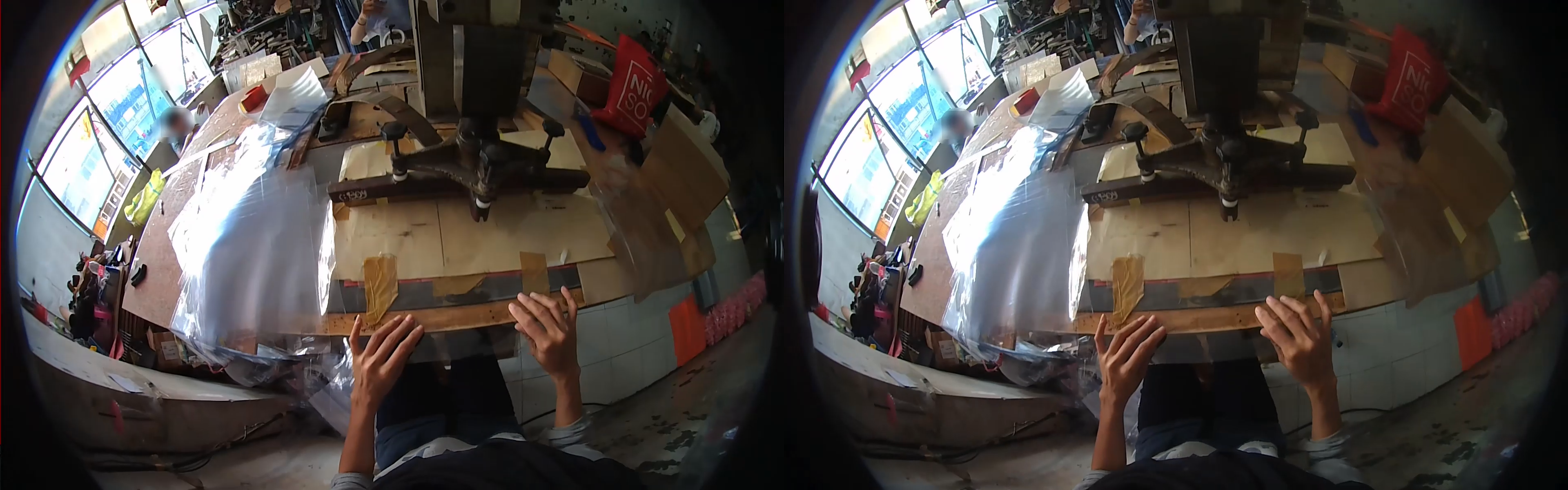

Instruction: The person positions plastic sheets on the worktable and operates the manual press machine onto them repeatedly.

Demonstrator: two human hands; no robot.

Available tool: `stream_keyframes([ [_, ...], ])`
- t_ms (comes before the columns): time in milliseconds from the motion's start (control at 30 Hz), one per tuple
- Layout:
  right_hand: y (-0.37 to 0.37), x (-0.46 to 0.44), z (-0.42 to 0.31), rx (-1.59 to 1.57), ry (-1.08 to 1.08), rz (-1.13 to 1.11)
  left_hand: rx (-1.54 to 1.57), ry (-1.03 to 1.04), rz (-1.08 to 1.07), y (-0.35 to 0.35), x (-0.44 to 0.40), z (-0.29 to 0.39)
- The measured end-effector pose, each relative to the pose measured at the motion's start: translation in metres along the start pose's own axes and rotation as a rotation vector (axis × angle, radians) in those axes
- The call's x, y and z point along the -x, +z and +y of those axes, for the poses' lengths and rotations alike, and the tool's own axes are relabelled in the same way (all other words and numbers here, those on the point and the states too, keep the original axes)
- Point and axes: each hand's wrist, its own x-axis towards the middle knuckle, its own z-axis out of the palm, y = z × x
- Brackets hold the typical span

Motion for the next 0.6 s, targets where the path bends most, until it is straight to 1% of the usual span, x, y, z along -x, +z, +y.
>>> stream_keyframes([
  [100,-0.014,-0.012,0.0,0.025,0.013,-0.006,0.083,-0.018,0.059,-0.004,-0.011,0.0],
  [267,-0.033,-0.03,0.003,0.016,0.009,0.002,0.065,0.002,0.131,-0.018,-0.03,0.009],
  [600,-0.064,-0.061,0.005,-0.006,0.022,-0.058,-0.017,0.051,0.051,-0.034,-0.041,0.017],
])
